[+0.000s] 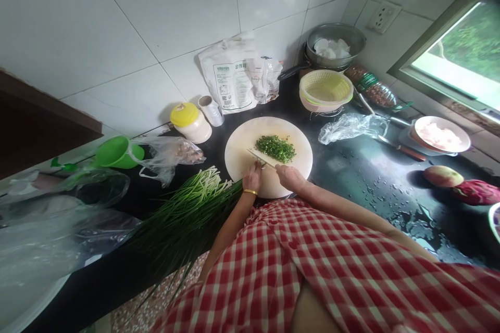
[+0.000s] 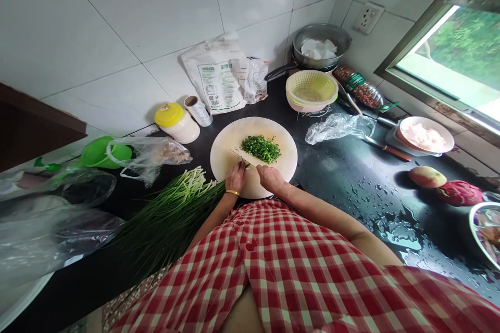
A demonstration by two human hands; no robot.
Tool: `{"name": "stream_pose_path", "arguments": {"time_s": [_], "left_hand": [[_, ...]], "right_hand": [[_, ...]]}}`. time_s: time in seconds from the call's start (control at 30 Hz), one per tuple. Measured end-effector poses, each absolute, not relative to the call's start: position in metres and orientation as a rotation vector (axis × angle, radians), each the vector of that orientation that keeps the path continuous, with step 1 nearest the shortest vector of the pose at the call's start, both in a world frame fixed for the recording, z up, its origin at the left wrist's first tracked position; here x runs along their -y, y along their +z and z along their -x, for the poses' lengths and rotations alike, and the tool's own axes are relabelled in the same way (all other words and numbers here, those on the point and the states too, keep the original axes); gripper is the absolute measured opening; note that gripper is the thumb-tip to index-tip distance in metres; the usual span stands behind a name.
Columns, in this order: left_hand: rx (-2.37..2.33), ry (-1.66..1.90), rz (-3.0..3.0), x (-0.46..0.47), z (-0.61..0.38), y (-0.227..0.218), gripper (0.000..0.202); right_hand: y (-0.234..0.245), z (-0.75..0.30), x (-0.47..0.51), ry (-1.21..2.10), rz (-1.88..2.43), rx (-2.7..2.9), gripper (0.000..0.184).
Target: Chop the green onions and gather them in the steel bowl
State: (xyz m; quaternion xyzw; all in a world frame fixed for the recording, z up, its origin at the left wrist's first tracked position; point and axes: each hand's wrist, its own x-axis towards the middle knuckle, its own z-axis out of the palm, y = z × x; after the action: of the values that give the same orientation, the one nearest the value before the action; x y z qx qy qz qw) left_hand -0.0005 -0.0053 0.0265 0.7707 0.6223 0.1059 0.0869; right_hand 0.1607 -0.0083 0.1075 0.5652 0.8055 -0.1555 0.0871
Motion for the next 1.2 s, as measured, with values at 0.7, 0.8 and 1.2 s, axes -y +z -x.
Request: {"name": "stream_pose_path", "arguments": {"time_s": [0.7, 0.8, 1.2], "left_hand": [[-1.816, 0.442, -2.206, -0.005, 0.004, 0.018, 0.032], [-1.816, 0.383, -2.223, -0.005, 0.003, 0.017, 0.033], [-1.863, 0.367, -2.199, -0.009, -0.002, 0.021, 0.029]], "right_hand": [[0.098, -0.165, 0.007, -0.427, -1.654, -2.409, 0.029], [0.100, -0.165, 0.006, -0.434, -1.663, -2.409, 0.028], [0.112, -0.153, 0.011, -0.317, -1.597, -2.407, 0.035]]}}
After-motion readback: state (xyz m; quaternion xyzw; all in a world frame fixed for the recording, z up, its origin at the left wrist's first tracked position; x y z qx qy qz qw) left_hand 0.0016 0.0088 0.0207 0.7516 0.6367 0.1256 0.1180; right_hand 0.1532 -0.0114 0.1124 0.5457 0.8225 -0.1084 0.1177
